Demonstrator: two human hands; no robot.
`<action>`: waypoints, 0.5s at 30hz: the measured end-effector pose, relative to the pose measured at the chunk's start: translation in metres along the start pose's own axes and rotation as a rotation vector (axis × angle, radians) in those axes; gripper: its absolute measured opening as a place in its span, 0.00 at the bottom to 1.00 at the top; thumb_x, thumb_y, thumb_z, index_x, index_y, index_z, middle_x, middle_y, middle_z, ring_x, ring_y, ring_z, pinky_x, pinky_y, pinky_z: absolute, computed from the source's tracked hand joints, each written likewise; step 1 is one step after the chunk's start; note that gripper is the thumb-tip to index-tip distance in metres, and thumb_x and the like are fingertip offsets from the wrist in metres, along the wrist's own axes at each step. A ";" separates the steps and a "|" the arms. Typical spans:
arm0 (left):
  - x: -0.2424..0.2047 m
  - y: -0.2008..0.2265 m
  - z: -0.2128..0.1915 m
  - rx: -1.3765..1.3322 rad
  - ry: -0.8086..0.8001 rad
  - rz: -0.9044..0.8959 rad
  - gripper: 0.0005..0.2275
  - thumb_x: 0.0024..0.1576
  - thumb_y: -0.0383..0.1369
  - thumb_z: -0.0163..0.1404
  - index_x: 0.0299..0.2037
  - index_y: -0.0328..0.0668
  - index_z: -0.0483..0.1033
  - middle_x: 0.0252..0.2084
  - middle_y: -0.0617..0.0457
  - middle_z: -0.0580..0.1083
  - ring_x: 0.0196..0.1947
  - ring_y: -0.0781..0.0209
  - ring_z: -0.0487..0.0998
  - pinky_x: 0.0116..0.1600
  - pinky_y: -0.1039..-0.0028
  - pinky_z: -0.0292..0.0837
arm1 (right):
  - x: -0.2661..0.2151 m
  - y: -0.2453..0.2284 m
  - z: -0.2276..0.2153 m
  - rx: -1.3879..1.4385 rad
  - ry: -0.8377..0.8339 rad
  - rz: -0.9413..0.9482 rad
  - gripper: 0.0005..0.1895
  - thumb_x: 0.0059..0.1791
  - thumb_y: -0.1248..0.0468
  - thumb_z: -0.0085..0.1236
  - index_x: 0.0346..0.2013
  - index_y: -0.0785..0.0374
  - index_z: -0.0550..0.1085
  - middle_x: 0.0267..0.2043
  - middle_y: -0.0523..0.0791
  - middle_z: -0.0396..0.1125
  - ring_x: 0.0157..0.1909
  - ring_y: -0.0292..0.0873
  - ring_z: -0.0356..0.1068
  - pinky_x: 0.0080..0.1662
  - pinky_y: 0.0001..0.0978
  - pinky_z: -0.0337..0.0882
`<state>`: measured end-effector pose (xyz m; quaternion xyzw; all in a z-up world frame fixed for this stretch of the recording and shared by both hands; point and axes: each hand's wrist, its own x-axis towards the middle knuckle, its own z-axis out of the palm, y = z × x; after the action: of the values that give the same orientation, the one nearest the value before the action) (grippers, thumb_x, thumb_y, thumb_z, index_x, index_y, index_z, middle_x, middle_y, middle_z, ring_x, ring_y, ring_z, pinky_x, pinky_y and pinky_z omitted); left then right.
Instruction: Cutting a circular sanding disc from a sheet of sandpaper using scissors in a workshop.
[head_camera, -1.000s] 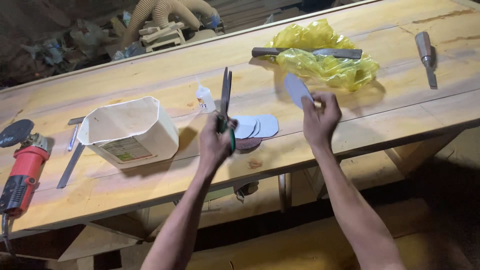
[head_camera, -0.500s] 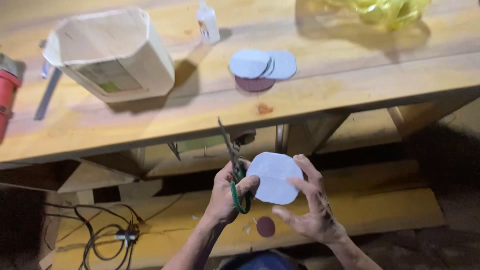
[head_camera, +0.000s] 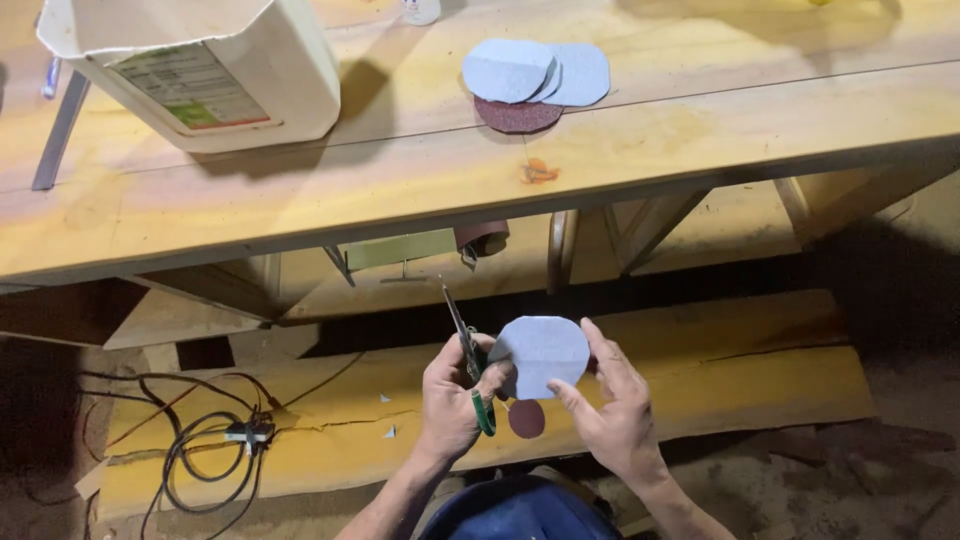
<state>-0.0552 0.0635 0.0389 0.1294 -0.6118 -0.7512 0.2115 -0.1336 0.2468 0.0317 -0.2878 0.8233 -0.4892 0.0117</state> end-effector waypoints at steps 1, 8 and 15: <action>0.000 0.001 0.000 0.016 0.012 0.002 0.07 0.57 0.29 0.58 0.40 0.37 0.74 0.28 0.53 0.74 0.23 0.64 0.77 0.29 0.74 0.82 | 0.000 -0.001 0.003 0.163 0.027 0.122 0.40 0.43 0.65 0.68 0.68 0.65 0.63 0.54 0.50 0.71 0.51 0.43 0.73 0.50 0.30 0.77; -0.003 0.009 -0.010 -0.123 -0.028 -0.139 0.13 0.55 0.34 0.60 0.40 0.31 0.74 0.29 0.47 0.75 0.24 0.59 0.77 0.29 0.70 0.81 | 0.006 -0.002 0.002 0.605 -0.016 0.322 0.30 0.44 0.66 0.66 0.61 0.67 0.71 0.54 0.51 0.75 0.55 0.46 0.76 0.56 0.37 0.81; -0.005 0.007 -0.011 -0.075 -0.005 -0.194 0.15 0.54 0.38 0.60 0.42 0.33 0.76 0.31 0.48 0.75 0.27 0.60 0.78 0.31 0.70 0.84 | -0.001 0.008 0.013 0.605 0.059 0.436 0.36 0.41 0.65 0.68 0.63 0.67 0.70 0.47 0.50 0.78 0.47 0.42 0.77 0.52 0.35 0.81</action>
<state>-0.0441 0.0550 0.0431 0.1783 -0.5685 -0.7907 0.1407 -0.1321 0.2398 0.0182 -0.0747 0.6834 -0.7044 0.1764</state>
